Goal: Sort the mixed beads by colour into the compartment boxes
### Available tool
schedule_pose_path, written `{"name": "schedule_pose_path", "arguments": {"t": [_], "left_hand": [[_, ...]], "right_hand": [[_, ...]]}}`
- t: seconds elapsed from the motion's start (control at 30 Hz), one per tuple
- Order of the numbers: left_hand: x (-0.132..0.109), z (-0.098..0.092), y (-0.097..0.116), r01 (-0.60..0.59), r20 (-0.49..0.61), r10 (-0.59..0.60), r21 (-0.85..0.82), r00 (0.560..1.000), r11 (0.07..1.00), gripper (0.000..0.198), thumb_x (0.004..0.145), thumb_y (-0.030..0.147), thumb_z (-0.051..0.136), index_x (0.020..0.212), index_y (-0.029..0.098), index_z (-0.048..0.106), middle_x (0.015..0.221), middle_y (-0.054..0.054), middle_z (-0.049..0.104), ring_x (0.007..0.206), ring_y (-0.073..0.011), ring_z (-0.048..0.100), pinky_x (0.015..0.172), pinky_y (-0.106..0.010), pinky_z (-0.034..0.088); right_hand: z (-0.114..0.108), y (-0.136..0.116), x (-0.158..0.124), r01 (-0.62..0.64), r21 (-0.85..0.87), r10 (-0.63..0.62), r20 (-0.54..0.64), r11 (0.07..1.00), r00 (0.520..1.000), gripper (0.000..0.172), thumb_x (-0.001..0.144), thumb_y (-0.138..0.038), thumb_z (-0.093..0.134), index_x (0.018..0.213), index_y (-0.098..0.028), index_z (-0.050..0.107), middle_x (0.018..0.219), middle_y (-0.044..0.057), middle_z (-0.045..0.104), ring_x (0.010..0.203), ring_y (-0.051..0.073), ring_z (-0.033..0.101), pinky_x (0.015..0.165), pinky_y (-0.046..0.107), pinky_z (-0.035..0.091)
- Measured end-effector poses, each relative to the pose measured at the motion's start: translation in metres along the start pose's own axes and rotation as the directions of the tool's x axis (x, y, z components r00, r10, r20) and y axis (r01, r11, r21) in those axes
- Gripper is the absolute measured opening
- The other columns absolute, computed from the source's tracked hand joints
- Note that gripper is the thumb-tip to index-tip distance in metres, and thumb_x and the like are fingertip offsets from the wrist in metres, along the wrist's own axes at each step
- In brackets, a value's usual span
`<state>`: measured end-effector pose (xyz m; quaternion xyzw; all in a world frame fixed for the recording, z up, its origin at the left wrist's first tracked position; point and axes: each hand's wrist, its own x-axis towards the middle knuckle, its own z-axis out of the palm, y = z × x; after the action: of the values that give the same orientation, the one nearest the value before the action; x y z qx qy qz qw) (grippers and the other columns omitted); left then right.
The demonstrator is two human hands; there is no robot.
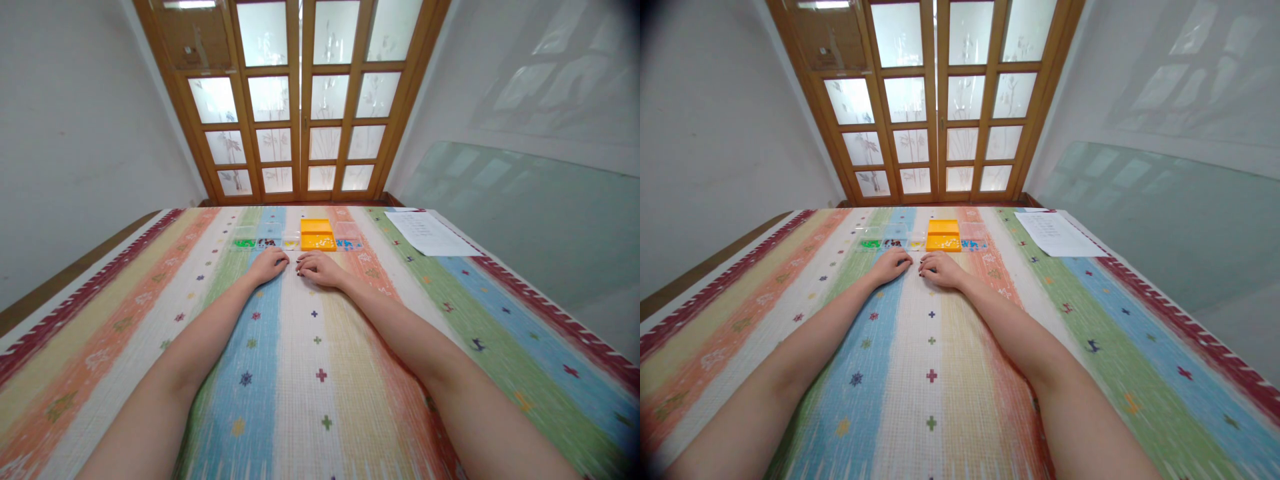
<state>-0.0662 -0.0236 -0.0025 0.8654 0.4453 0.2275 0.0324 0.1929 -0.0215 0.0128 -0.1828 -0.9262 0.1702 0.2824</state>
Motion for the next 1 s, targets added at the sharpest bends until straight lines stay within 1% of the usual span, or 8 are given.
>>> {"name": "schedule_pose_path", "arguments": {"t": [0.23, 0.33, 0.47, 0.57, 0.67, 0.8, 0.9, 1.0], "left_hand": [[0.000, 0.001, 0.000, 0.004, 0.004, -0.004, -0.005, 1.000, 1.000, 0.023, 0.098, 0.025, 0.054, 0.098, 0.021, 0.077, 0.100, -0.008, 0.072, 0.104, -0.0237, 0.063, 0.099, -0.039, 0.048], [0.000, 0.000, 0.000, -0.007, 0.002, 0.007, -0.011, 1.000, 1.000, 0.023, 0.098, 0.025, 0.054, 0.097, 0.021, 0.077, 0.101, -0.008, 0.072, 0.104, -0.0238, 0.063, 0.099, -0.039, 0.048], [0.000, -0.001, 0.002, 0.009, 0.004, -0.009, -0.013, 1.000, 1.000, 0.023, 0.098, 0.025, 0.054, 0.098, 0.021, 0.077, 0.103, -0.008, 0.072, 0.105, -0.0240, 0.064, 0.099, -0.039, 0.049], [0.000, -0.001, 0.003, 0.012, 0.008, -0.012, -0.011, 1.000, 1.000, 0.024, 0.098, 0.026, 0.054, 0.098, 0.022, 0.078, 0.103, -0.008, 0.072, 0.106, -0.0241, 0.064, 0.100, -0.039, 0.049], [0.000, -0.001, 0.002, 0.007, 0.006, -0.007, -0.014, 1.000, 1.000, 0.023, 0.098, 0.025, 0.055, 0.098, 0.022, 0.078, 0.103, -0.008, 0.072, 0.106, -0.0246, 0.064, 0.100, -0.040, 0.049], [-0.001, 0.000, 0.000, -0.006, -0.003, 0.005, -0.019, 1.000, 1.000, 0.024, 0.098, 0.024, 0.054, 0.098, 0.021, 0.078, 0.104, -0.009, 0.072, 0.106, -0.0250, 0.064, 0.099, -0.040, 0.049], [-0.001, 0.000, 0.000, -0.002, -0.005, 0.002, -0.018, 1.000, 1.000, 0.024, 0.098, 0.024, 0.054, 0.099, 0.022, 0.078, 0.105, -0.008, 0.072, 0.107, -0.0250, 0.064, 0.100, -0.040, 0.049], [-0.001, 0.001, -0.001, 0.003, -0.004, -0.003, -0.019, 1.000, 1.000, 0.023, 0.098, 0.024, 0.054, 0.098, 0.022, 0.078, 0.105, -0.008, 0.072, 0.106, -0.0248, 0.064, 0.100, -0.039, 0.049]], "right_hand": [[0.001, -0.002, 0.001, 0.009, -0.012, -0.009, -0.018, 1.000, 1.000, 0.023, 0.096, -0.019, 0.060, 0.089, -0.023, 0.082, 0.098, 0.005, 0.081, 0.108, 0.023, 0.072, 0.104, 0.041, 0.052], [0.003, 0.003, 0.000, -0.008, -0.021, 0.007, -0.060, 1.000, 0.998, 0.024, 0.096, -0.021, 0.059, 0.090, -0.022, 0.082, 0.098, 0.006, 0.081, 0.106, 0.023, 0.073, 0.103, 0.041, 0.052], [0.004, 0.009, -0.001, -0.052, -0.037, 0.048, -0.101, 0.998, 0.994, 0.024, 0.098, -0.025, 0.059, 0.091, -0.022, 0.081, 0.100, 0.006, 0.081, 0.104, 0.023, 0.073, 0.101, 0.040, 0.052], [0.005, 0.013, -0.001, -0.115, -0.067, 0.100, -0.189, 0.991, 0.977, 0.028, 0.101, -0.028, 0.056, 0.091, -0.022, 0.081, 0.102, 0.007, 0.080, 0.099, 0.022, 0.072, 0.098, 0.038, 0.053], [0.004, 0.019, -0.002, -0.222, -0.123, 0.174, -0.313, 0.967, 0.934, 0.029, 0.103, -0.028, 0.055, 0.094, -0.021, 0.081, 0.106, 0.009, 0.079, 0.100, 0.024, 0.071, 0.098, 0.040, 0.052], [0.001, 0.033, -0.006, -0.385, -0.136, 0.277, -0.486, 0.913, 0.829, 0.029, 0.103, -0.026, 0.052, 0.103, -0.019, 0.081, 0.114, 0.012, 0.077, 0.107, 0.026, 0.069, 0.101, 0.043, 0.052], [-0.002, 0.044, -0.010, -0.448, -0.110, 0.319, -0.554, 0.887, 0.769, 0.029, 0.101, -0.025, 0.053, 0.110, -0.019, 0.080, 0.119, 0.013, 0.076, 0.112, 0.028, 0.068, 0.105, 0.046, 0.052], [-0.001, 0.050, -0.012, -0.471, -0.093, 0.338, -0.578, 0.877, 0.743, 0.031, 0.099, -0.026, 0.054, 0.118, -0.020, 0.077, 0.125, 0.013, 0.073, 0.118, 0.029, 0.066, 0.110, 0.049, 0.050]]}}
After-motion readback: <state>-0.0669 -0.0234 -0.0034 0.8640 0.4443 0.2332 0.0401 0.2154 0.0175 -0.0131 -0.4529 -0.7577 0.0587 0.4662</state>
